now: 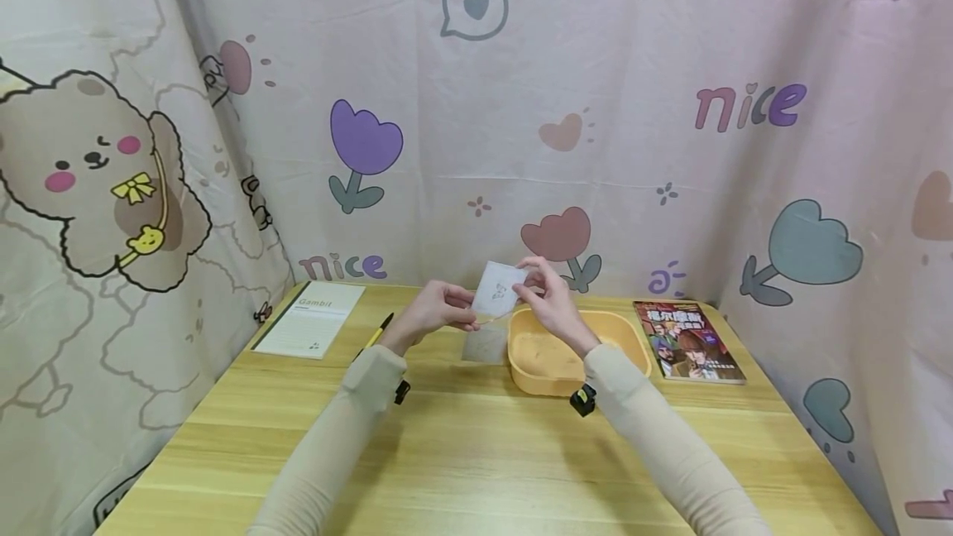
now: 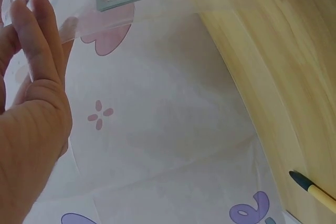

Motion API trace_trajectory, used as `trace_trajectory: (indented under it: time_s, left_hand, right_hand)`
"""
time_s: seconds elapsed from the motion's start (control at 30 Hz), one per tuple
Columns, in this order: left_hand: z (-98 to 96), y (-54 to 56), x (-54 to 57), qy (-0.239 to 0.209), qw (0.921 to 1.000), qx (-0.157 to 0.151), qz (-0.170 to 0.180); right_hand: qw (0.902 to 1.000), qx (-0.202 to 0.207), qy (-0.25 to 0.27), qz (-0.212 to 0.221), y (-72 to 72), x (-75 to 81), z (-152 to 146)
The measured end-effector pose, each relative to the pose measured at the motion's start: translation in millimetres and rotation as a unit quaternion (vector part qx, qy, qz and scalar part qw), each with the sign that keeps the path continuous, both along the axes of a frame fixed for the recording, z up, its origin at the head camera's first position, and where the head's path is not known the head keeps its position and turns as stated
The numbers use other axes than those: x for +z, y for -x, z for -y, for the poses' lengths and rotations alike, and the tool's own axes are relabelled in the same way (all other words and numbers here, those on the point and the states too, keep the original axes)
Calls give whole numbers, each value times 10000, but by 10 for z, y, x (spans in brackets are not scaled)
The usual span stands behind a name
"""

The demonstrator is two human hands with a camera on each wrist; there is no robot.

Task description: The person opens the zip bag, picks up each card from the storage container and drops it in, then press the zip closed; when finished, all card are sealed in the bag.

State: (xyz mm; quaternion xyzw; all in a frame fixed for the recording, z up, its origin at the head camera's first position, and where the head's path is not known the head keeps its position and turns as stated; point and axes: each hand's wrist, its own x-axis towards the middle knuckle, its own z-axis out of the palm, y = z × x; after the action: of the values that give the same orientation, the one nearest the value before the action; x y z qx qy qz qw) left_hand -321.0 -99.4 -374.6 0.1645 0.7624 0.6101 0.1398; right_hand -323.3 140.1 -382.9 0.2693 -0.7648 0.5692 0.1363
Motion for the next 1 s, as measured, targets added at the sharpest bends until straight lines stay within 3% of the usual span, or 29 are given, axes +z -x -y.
trace_trajectory:
  time_s: [0.23,0.37,1.0]
  left_hand:
    - [-17,6,12,-18,10000,32,-9]
    - [-24,-1,18,11,10000,70,1]
    - [-52,16,-28,-58,9999,76,-67]
  right_hand:
    - [9985,-112,-478,-250,-22,-17,31]
    - [9986,-28,-476,-238,-31,-44,33]
    - [9955,-383,-764,-404,-32,-169,34]
